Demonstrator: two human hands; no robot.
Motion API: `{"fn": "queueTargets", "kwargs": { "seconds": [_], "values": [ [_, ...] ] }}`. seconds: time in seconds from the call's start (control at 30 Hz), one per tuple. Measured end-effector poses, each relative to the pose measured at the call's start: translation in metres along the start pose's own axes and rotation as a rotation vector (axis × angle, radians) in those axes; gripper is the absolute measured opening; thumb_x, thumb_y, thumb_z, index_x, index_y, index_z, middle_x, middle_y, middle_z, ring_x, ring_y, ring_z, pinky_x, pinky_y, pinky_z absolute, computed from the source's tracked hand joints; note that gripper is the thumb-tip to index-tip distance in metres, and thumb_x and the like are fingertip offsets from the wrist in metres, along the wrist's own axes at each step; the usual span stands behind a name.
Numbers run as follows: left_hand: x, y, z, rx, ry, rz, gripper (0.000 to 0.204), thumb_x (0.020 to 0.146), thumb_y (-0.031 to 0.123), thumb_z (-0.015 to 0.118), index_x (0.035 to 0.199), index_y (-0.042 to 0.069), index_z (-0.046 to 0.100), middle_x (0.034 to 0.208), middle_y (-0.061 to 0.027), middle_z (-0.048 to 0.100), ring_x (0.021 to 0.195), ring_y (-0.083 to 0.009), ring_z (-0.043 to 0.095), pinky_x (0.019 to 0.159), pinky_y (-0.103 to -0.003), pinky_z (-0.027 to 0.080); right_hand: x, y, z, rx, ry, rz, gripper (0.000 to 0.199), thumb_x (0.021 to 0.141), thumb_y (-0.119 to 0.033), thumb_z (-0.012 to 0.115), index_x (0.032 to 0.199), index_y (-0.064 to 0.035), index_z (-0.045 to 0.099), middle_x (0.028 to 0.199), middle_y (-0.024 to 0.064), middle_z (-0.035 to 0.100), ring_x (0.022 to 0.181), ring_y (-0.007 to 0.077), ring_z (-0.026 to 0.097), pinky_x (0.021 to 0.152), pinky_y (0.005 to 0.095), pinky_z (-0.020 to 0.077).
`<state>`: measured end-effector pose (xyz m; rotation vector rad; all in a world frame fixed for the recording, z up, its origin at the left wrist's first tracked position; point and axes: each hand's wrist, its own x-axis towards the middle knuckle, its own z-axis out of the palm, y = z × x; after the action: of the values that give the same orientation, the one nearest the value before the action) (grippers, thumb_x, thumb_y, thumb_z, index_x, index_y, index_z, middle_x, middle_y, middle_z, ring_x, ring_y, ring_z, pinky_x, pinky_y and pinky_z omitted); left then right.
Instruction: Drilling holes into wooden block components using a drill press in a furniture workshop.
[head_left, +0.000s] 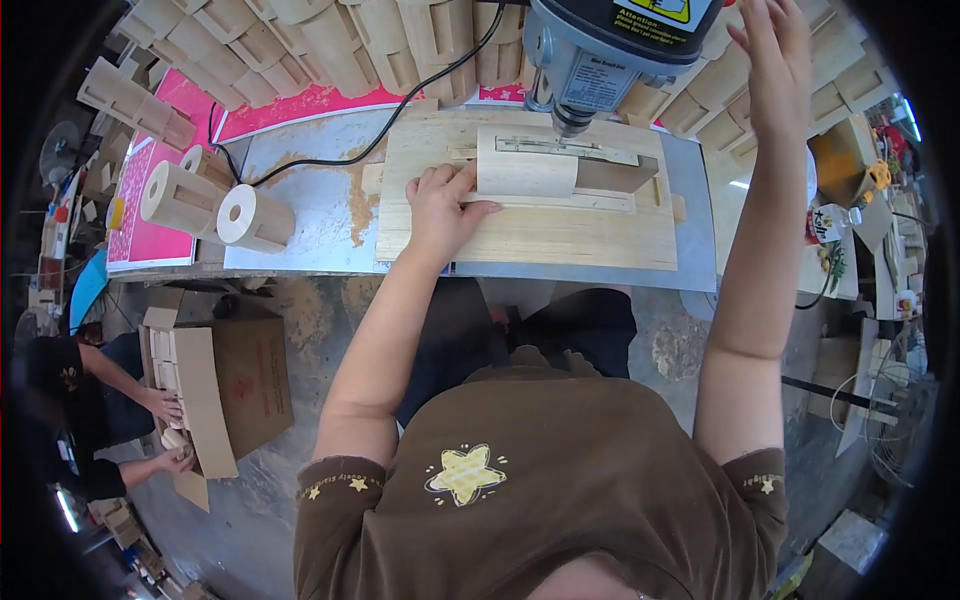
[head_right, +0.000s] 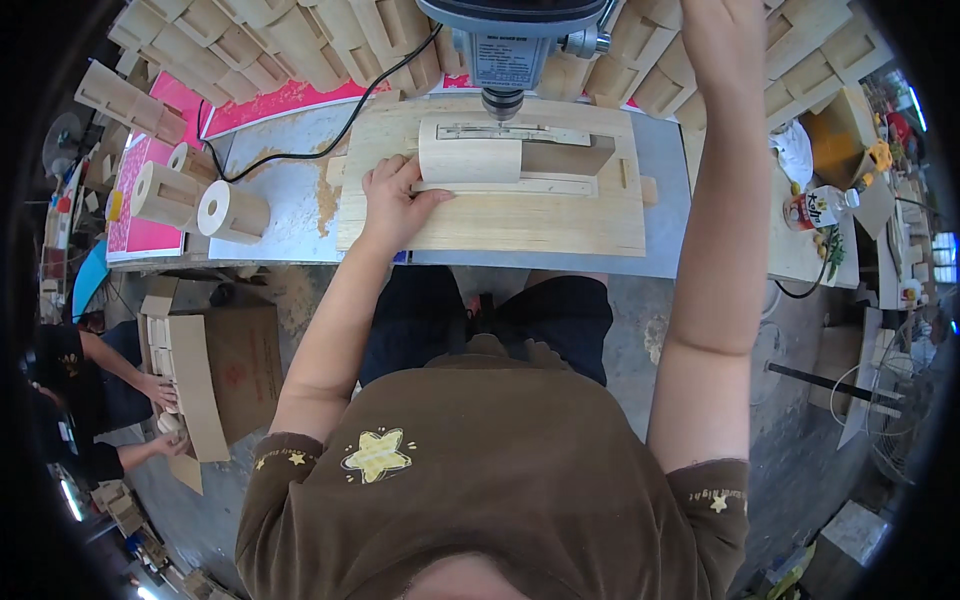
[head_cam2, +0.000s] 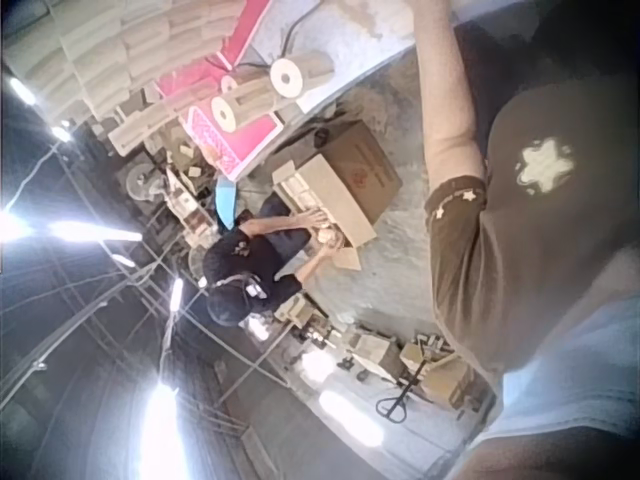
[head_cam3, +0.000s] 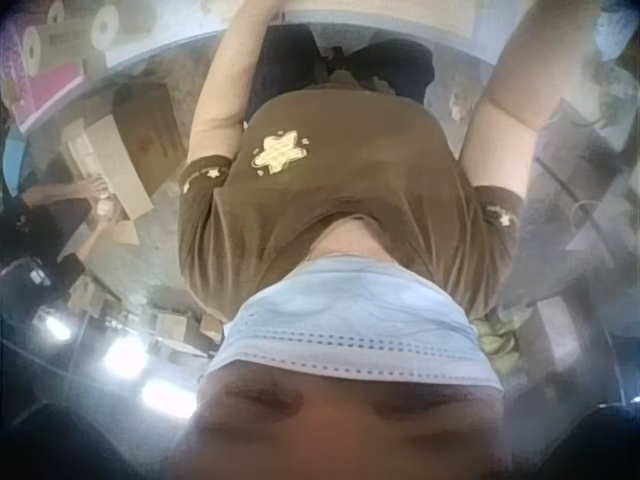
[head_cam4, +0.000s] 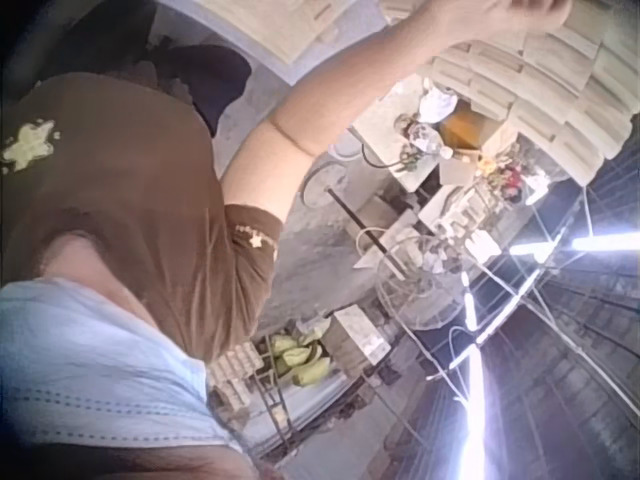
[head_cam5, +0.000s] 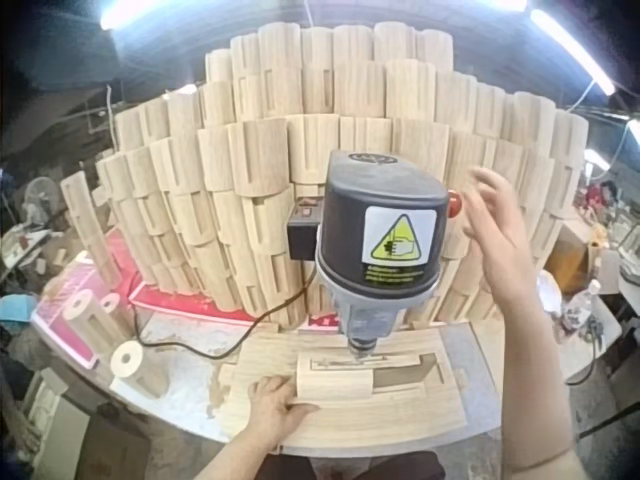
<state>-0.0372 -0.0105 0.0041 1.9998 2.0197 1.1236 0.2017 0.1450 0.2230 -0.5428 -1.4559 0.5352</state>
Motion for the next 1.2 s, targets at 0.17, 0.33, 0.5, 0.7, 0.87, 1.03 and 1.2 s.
{"fn": "queueTargets", "kwargs": {
  "seconds": [0.17,0.33,0.5,0.7,0.87,1.03,1.2],
  "values": [
    [-0.003,-0.003,0.000,0.008,0.018,0.018,0.056,0.060,0.029,0.079,0.113,0.018,0.063,0.081,-0.0009,0.055,0.086,-0.0227,0.052,0.081,-0.039,0.031,0.021,-0.014,0.020,-0.471,-0.385,-0.063,0.028,0.093,-0.022,0.049,0.093,0.0023,0.062,0.077,0.0122,0.062,0.071,0.0180,0.054,0.068,0.0314,0.0441],
    [-0.005,-0.001,-0.004,0.015,0.008,-0.010,0.056,0.060,0.028,0.079,0.113,0.018,0.063,0.080,-0.0007,0.054,0.085,-0.0224,0.052,0.081,-0.039,0.031,-0.017,-0.056,0.004,-0.780,-0.373,0.059,0.020,0.093,-0.018,0.053,0.094,-0.0003,0.063,0.075,0.0067,0.058,0.070,0.0112,0.053,0.065,0.0248,0.0431],
    [-0.007,-0.006,-0.005,0.021,0.000,-0.014,0.055,0.061,0.029,0.079,0.113,0.018,0.063,0.079,-0.0012,0.054,0.084,-0.0225,0.052,0.081,-0.039,0.031,-0.089,-0.061,-0.002,-0.655,-0.292,-0.107,0.015,0.088,-0.012,0.058,0.086,0.0015,0.063,0.058,0.0100,0.050,0.050,0.0222,0.051,0.050,0.0325,0.0395],
    [-0.002,-0.002,-0.002,0.017,-0.010,-0.008,0.053,0.061,0.028,0.079,0.110,0.015,0.064,0.077,-0.0015,0.054,0.083,-0.0229,0.052,0.080,-0.039,0.031,-0.151,-0.013,-0.009,-0.563,-0.250,-0.036,0.012,0.084,-0.005,0.057,0.092,-0.0007,0.064,0.064,0.0082,0.054,0.056,0.0196,0.051,0.055,0.0304,0.0392],
    [-0.001,0.001,0.000,0.002,0.014,0.014,0.051,0.059,0.027,0.079,0.107,0.014,0.065,0.076,-0.0020,0.054,0.083,-0.0227,0.053,0.080,-0.039,0.031,-0.166,0.027,-0.005,-0.478,-0.178,-0.136,0.015,0.081,-0.003,0.059,0.095,-0.0029,0.064,0.068,0.0059,0.055,0.064,0.0209,0.053,0.063,0.0321,0.0407],
    [-0.003,-0.003,0.003,0.009,0.005,0.006,0.050,0.059,0.027,0.080,0.105,0.014,0.066,0.076,-0.0020,0.054,0.083,-0.0224,0.053,0.080,-0.039,0.031,-0.158,0.013,-0.008,-0.568,-0.211,-0.255,0.011,0.081,-0.003,0.059,0.091,-0.0038,0.064,0.069,0.0061,0.056,0.066,0.0215,0.053,0.066,0.0333,0.0412],
    [-0.005,0.000,-0.002,0.014,0.022,-0.019,0.051,0.059,0.028,0.079,0.107,0.015,0.066,0.077,-0.0022,0.054,0.083,-0.0231,0.053,0.081,-0.040,0.031,-0.084,-0.041,-0.003,-0.554,-0.182,-0.143,0.015,0.089,-0.010,0.055,0.090,0.0014,0.063,0.064,0.0024,0.050,0.059,0.0070,0.045,0.054,0.0236,0.0368]
  ]
}}
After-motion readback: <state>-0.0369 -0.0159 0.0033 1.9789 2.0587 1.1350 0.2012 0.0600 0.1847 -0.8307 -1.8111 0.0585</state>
